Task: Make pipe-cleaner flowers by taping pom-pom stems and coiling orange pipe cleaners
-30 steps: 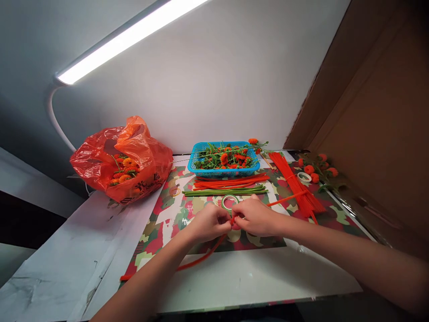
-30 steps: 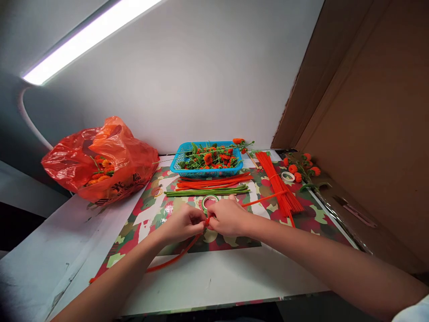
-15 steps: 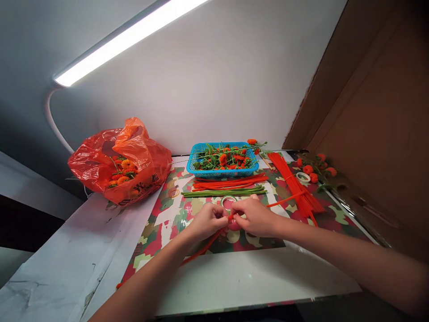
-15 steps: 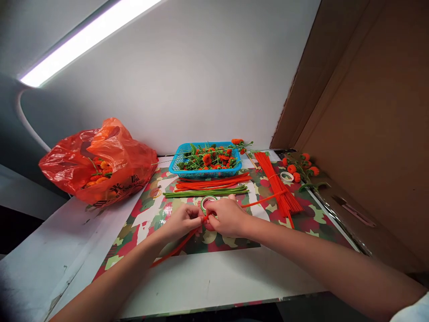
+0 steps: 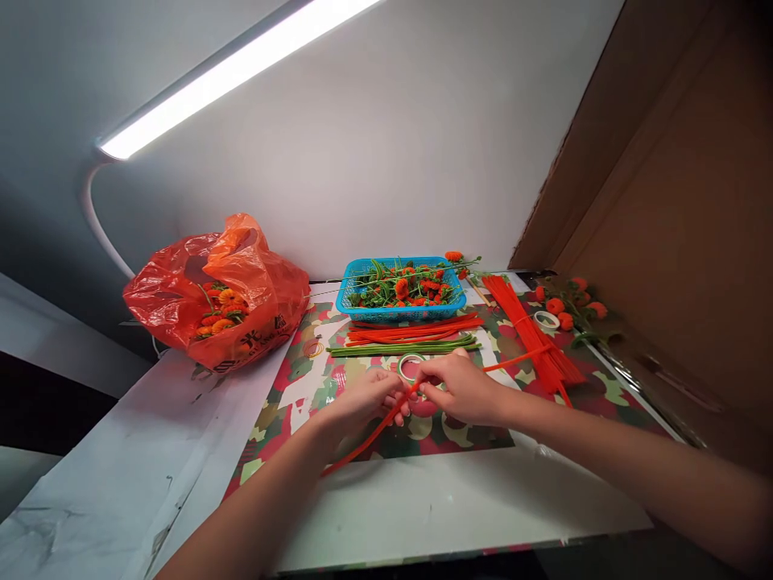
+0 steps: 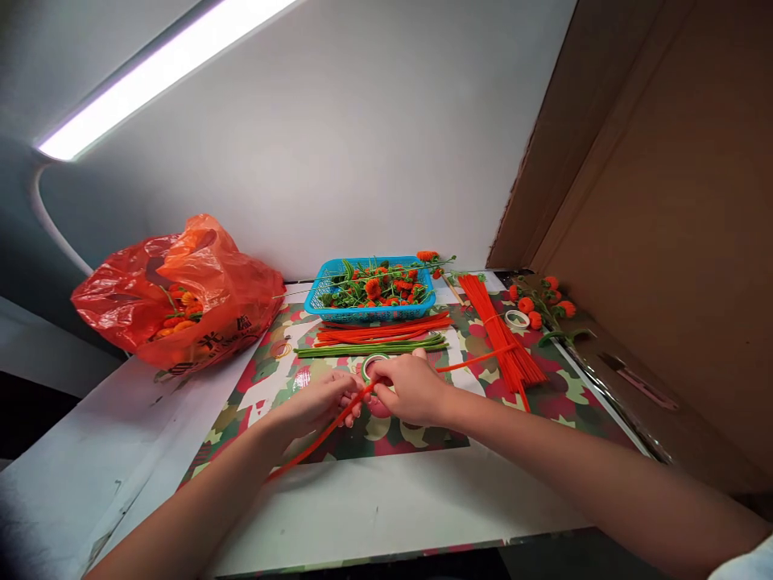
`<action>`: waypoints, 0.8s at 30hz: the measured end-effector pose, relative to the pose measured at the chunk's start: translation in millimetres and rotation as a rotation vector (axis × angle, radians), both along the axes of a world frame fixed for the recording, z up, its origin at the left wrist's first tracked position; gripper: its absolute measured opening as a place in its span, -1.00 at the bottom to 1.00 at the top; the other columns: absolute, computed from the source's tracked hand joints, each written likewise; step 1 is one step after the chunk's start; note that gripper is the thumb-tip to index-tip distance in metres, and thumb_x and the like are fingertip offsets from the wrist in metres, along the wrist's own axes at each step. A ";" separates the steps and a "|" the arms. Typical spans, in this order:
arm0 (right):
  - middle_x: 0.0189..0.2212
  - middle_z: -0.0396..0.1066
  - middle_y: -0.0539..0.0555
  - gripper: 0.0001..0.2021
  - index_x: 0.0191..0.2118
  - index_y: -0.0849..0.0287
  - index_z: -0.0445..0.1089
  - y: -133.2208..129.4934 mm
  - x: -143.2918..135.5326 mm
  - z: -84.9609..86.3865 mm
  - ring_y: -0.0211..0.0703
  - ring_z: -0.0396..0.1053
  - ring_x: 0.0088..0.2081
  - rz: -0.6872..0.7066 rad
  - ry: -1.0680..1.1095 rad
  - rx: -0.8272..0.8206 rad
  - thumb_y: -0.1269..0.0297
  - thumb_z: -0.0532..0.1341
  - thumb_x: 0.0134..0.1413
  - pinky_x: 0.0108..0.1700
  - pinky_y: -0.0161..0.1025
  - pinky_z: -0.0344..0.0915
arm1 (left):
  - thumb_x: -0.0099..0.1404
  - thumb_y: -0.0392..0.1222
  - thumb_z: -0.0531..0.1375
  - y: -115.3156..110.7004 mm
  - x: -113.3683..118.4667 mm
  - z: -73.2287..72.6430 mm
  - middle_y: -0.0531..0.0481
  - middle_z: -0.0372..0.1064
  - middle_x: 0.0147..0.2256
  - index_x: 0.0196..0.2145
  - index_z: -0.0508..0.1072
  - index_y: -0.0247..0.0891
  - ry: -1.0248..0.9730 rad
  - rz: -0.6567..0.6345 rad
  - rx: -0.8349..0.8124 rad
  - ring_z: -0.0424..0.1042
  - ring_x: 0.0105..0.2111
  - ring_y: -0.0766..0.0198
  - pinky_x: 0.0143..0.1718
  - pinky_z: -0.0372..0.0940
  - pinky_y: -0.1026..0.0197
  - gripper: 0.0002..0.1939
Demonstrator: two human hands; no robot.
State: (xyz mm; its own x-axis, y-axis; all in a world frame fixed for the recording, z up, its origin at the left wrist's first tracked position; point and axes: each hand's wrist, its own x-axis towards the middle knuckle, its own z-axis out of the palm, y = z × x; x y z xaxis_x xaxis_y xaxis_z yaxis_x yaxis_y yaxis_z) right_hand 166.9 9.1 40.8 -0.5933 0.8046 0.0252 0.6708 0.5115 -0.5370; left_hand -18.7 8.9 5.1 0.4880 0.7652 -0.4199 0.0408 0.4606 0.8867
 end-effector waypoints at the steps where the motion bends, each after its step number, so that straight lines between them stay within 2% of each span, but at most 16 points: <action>1: -0.57 0.36 -0.10 -0.85 -0.49 0.18 0.30 0.1 0.7 1.5 -0.34 0.17 -0.50 0.009 -0.005 -0.004 0.46 0.07 0.05 -0.24 -0.25 -0.12 | 0.07 -0.09 0.16 -0.2 -1.1 3.2 0.02 0.35 -0.62 -0.54 0.37 -0.33 0.038 0.006 0.046 0.32 -0.65 0.39 -0.58 0.18 0.34 -0.78; 4: -0.57 0.38 -0.09 -0.83 -0.47 0.17 0.31 0.1 2.6 5.7 -0.32 0.19 -0.49 0.038 -0.029 -0.007 0.45 0.06 0.08 -0.23 -0.24 -0.10 | 0.07 -0.04 0.25 -1.8 -3.0 10.1 0.06 0.33 -0.64 -0.52 0.41 -0.35 0.136 -0.036 0.221 0.29 -0.65 0.42 -0.60 0.13 0.37 -0.72; 6: -0.56 0.37 -0.09 -0.83 -0.47 0.18 0.31 -0.3 3.9 8.2 -0.32 0.19 -0.49 0.057 -0.058 -0.010 0.44 0.06 0.10 -0.24 -0.24 -0.10 | 0.06 -0.01 0.29 -3.2 -2.8 10.6 0.07 0.33 -0.63 -0.50 0.42 -0.35 0.125 -0.083 0.267 0.26 -0.65 0.43 -0.59 0.17 0.37 -0.69; 11: -0.52 0.37 -0.08 -0.91 -0.39 0.17 0.32 0.2 6.9 11.9 -0.31 0.20 -0.48 0.116 -0.052 -0.019 0.35 0.12 0.11 -0.24 -0.25 -0.06 | 0.11 0.03 0.27 -4.4 -2.6 5.3 0.06 0.35 -0.59 -0.49 0.41 -0.34 0.094 -0.096 0.279 0.28 -0.62 0.41 -0.59 0.20 0.36 -0.67; 14: -0.52 0.37 -0.08 -0.84 -0.40 0.17 0.33 1.8 8.3 11.3 -0.32 0.18 -0.49 0.138 -0.026 0.024 0.32 0.08 0.19 -0.21 -0.24 -0.06 | 0.15 0.01 0.24 -4.3 -4.0 5.7 0.07 0.33 -0.59 -0.47 0.42 -0.34 0.088 -0.116 0.280 0.28 -0.62 0.42 -0.60 0.20 0.37 -0.69; 20: -0.53 0.34 -0.07 -0.83 -0.44 0.18 0.35 -7.3 15.9 15.9 -0.32 0.17 -0.46 0.337 -0.012 0.049 0.46 0.07 0.11 -0.20 -0.22 -0.07 | 0.14 -0.02 0.27 -9.6 -7.1 11.8 0.07 0.30 -0.63 -0.50 0.43 -0.35 -0.014 -0.323 0.242 0.27 -0.63 0.43 -0.58 0.20 0.37 -0.70; 24: -0.53 0.34 -0.10 -0.82 -0.41 0.16 0.37 -21.4 23.0 19.7 -0.34 0.19 -0.45 0.380 0.051 -0.008 0.53 0.07 0.05 -0.13 -0.21 -0.04 | 0.12 0.00 0.29 -16.4 -5.2 11.4 0.07 0.29 -0.63 -0.48 0.45 -0.36 -0.065 -0.421 0.249 0.25 -0.63 0.43 -0.60 0.14 0.38 -0.69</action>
State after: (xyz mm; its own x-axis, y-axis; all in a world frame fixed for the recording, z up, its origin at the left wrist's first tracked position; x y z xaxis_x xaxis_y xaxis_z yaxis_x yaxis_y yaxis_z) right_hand 190.0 -12.3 60.6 -0.8477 0.5274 0.0573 0.4062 0.7146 -0.5696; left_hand -23.9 -7.5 16.5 0.7953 0.5694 -0.2080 0.1189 0.1900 0.9746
